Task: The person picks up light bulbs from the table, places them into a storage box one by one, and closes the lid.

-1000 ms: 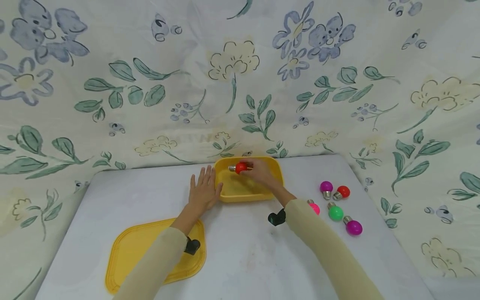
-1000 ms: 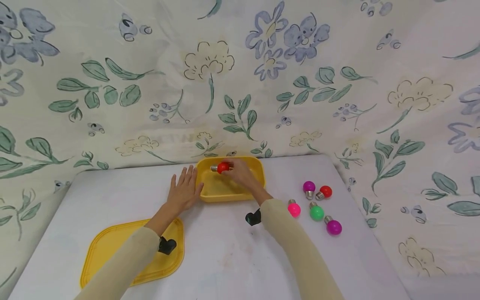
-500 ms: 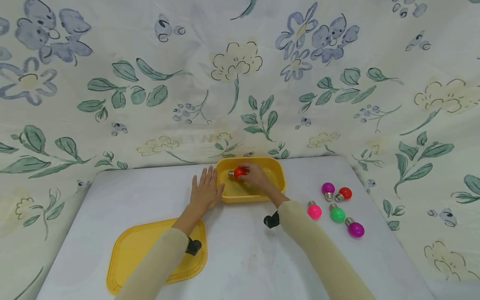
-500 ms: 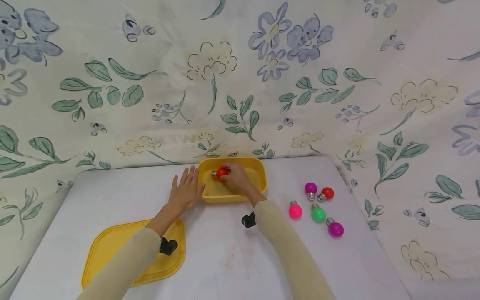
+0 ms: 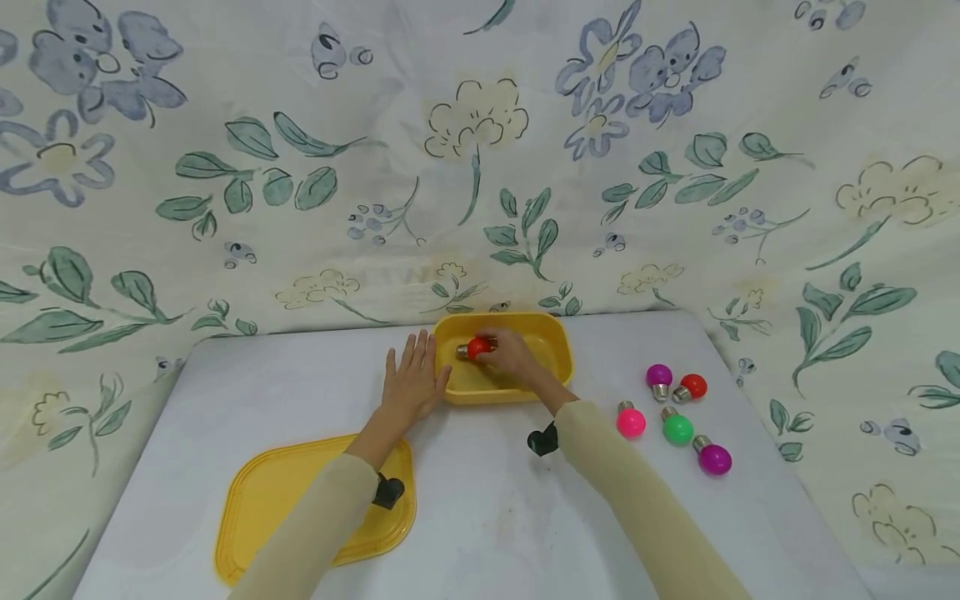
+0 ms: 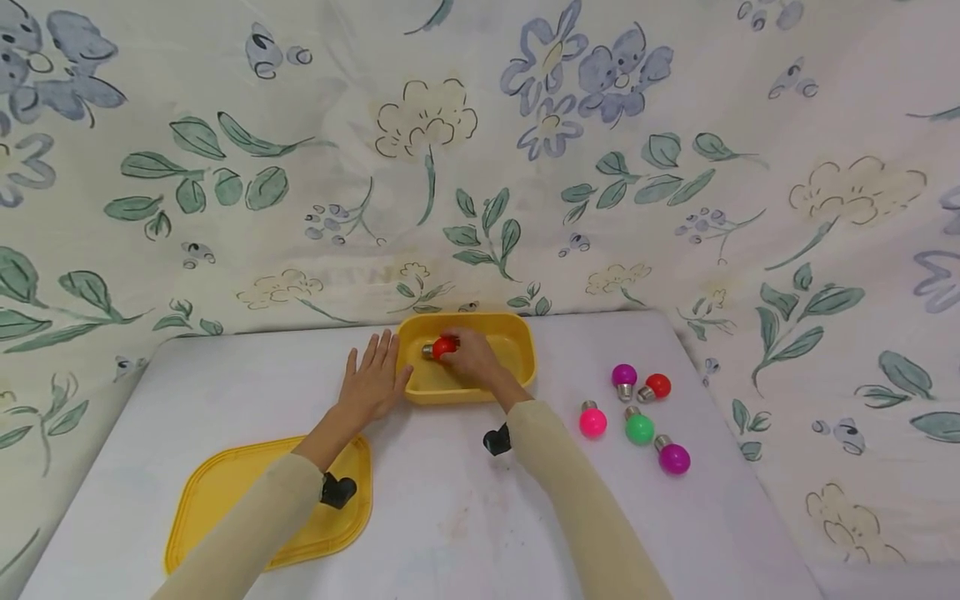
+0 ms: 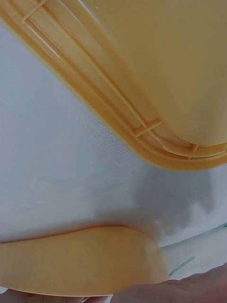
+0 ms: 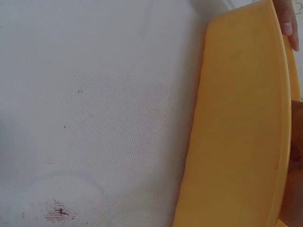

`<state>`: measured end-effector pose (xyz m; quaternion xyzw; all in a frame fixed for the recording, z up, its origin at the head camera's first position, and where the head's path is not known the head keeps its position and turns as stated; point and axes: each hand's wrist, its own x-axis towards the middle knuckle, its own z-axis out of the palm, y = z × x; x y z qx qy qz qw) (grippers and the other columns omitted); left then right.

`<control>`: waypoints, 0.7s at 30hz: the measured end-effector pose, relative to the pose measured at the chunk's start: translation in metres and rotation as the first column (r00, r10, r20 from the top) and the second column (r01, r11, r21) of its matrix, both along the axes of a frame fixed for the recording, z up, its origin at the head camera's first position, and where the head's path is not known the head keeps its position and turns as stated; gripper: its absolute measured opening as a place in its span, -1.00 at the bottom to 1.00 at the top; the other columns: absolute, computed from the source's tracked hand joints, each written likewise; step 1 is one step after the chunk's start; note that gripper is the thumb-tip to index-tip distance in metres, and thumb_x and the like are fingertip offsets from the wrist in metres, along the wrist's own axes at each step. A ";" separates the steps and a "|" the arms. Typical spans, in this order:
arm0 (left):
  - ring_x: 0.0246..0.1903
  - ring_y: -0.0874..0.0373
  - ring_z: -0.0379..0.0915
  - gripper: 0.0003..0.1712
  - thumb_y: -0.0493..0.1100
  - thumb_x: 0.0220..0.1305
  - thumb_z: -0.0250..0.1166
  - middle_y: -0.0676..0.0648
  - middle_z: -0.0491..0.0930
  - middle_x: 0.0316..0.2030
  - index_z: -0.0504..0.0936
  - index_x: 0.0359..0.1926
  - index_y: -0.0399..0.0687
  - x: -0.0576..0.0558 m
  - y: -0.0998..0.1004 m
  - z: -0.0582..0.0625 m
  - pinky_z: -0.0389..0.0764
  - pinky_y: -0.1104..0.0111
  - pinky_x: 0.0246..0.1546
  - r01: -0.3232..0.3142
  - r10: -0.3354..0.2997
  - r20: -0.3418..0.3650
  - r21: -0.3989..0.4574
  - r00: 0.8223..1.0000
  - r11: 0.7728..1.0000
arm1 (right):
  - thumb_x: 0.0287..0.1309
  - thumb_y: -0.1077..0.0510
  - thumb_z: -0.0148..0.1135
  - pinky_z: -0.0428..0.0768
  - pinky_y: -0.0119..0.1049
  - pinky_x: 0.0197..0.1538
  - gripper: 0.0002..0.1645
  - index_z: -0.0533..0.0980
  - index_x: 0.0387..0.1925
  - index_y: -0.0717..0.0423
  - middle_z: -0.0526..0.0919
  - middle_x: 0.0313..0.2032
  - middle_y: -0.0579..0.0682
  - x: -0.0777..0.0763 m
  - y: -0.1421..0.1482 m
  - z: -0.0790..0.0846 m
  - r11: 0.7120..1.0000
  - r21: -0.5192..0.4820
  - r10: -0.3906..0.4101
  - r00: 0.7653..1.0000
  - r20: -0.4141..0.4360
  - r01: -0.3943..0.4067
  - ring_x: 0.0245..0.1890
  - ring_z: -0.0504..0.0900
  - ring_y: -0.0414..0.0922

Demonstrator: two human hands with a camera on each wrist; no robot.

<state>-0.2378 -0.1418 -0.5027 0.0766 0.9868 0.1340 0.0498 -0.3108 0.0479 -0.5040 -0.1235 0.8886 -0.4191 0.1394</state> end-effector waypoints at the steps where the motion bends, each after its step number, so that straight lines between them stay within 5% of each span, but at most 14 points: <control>1: 0.53 -0.16 -0.42 -0.19 0.12 0.59 -0.23 -0.28 -0.24 0.55 -0.17 0.55 -0.34 0.000 0.000 0.001 -0.37 -0.15 0.42 0.002 -0.002 0.000 0.005 1.000 1.000 | 0.30 0.25 0.31 0.51 -0.19 0.22 -0.47 0.49 0.28 0.15 0.53 0.23 0.07 0.000 0.000 0.000 1.000 0.002 0.002 1.000 -0.004 -0.002 0.14 0.52 0.02; 21: 0.53 -0.17 -0.41 -0.18 0.15 0.59 -0.24 -0.29 -0.25 0.55 -0.19 0.55 -0.33 -0.001 0.002 0.004 -0.35 -0.15 0.42 0.000 0.001 0.031 -0.012 1.000 1.000 | 0.27 0.26 0.33 0.53 -0.14 0.20 -0.43 0.47 0.30 0.14 0.50 0.27 0.10 -0.002 0.010 0.001 1.000 -0.030 0.000 1.000 -0.031 -0.001 0.19 0.51 0.07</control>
